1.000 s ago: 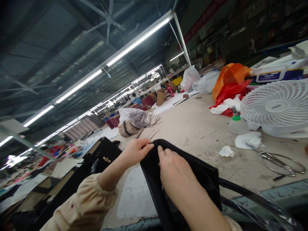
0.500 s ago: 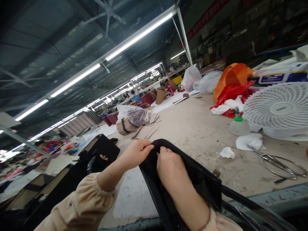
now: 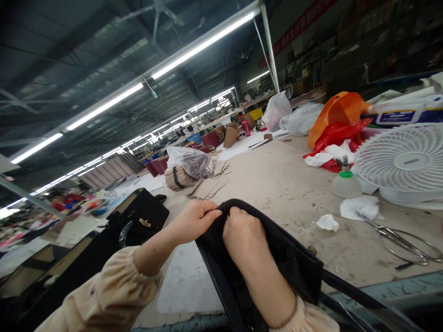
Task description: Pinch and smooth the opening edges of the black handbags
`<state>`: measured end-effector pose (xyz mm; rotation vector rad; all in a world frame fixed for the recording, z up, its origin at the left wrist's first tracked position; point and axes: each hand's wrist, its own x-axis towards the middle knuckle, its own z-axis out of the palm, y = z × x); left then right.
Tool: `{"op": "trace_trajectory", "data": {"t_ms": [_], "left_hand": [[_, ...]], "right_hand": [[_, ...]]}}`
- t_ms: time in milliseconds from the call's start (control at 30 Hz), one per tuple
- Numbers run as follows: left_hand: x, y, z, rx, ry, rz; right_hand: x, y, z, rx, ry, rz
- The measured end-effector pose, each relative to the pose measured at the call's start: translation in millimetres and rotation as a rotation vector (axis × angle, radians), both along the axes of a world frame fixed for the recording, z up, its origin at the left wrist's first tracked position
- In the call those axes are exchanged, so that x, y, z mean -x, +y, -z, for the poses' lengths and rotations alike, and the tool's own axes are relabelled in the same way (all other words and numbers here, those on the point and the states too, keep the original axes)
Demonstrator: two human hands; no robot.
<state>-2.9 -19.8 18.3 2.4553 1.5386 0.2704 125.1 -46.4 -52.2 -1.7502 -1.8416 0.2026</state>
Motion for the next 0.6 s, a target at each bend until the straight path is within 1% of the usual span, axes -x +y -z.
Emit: {"op": "trace_trajectory", "data": {"t_ms": [167,367,500,600], "left_hand": [[1.1,0.9,2.6,0.013,-0.05,-0.014],[3.3,2.1,5.8,-0.007,-0.055,-0.036],[5.8,1.6,6.2,0.02,-0.079,-0.047],[7.0,0.3,5.5,0.025,-0.086,-0.043]], "right_hand": [[0.2,0.2,-0.1,0.005,-0.015,-0.009],[-0.9,-2.0,-1.7,0.039,0.008,-0.05],[0.7,-4.2,-1.7,0.026,0.033,-0.093],[3.4,-3.2,0.4,0.016,0.025,-0.083]]}}
